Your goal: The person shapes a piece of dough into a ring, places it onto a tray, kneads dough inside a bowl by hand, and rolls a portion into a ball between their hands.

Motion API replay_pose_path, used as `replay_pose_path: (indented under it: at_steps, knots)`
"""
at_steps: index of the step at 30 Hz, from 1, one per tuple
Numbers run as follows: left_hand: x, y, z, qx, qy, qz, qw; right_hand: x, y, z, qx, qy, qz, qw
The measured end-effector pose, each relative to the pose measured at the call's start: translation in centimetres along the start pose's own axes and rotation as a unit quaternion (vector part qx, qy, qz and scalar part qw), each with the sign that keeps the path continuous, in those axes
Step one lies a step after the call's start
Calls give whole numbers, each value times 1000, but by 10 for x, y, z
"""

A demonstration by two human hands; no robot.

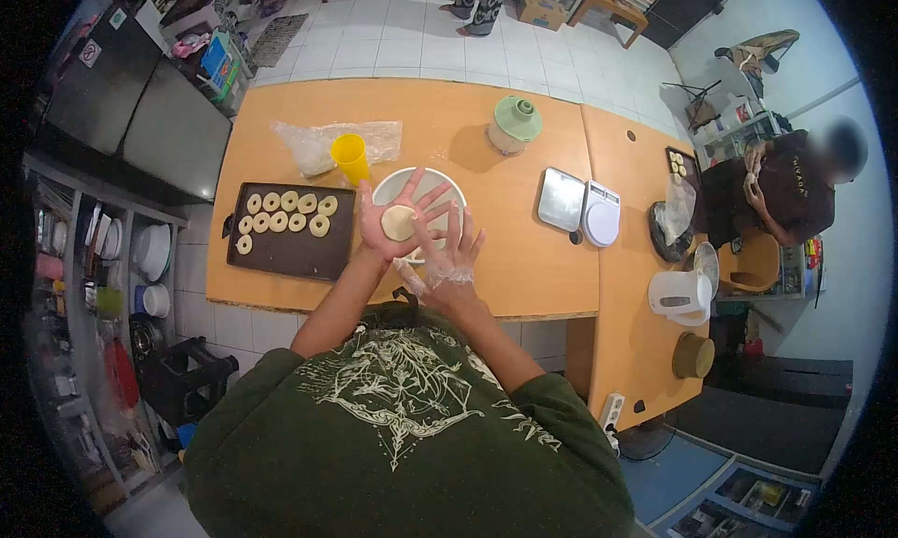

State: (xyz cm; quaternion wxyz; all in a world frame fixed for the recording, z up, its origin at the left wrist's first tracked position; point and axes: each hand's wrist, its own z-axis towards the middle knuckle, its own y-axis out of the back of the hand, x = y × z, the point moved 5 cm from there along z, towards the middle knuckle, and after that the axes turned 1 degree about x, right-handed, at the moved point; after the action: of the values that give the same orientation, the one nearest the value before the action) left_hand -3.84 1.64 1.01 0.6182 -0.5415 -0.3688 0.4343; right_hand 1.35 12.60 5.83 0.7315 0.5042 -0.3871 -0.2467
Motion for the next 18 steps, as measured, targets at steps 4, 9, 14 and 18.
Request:
replay_pose_path:
  at_steps: [4, 9, 14, 18]
  knots:
    - [-2, 0, -1, 9, 6, -21, 1000, -1, -6, 6, 23, -19, -38, 999]
    - [0, 3, 0, 16, 5, 5, 1000, 8, -3, 9, 23, -19, 2, 1000]
    - [5, -3, 0, 5, 26, -54, 998, 13, -7, 15, 28, -23, -16, 999]
    - [4, -2, -1, -2, 16, -27, 1000, 14, -2, 17, 38, -25, -10, 999]
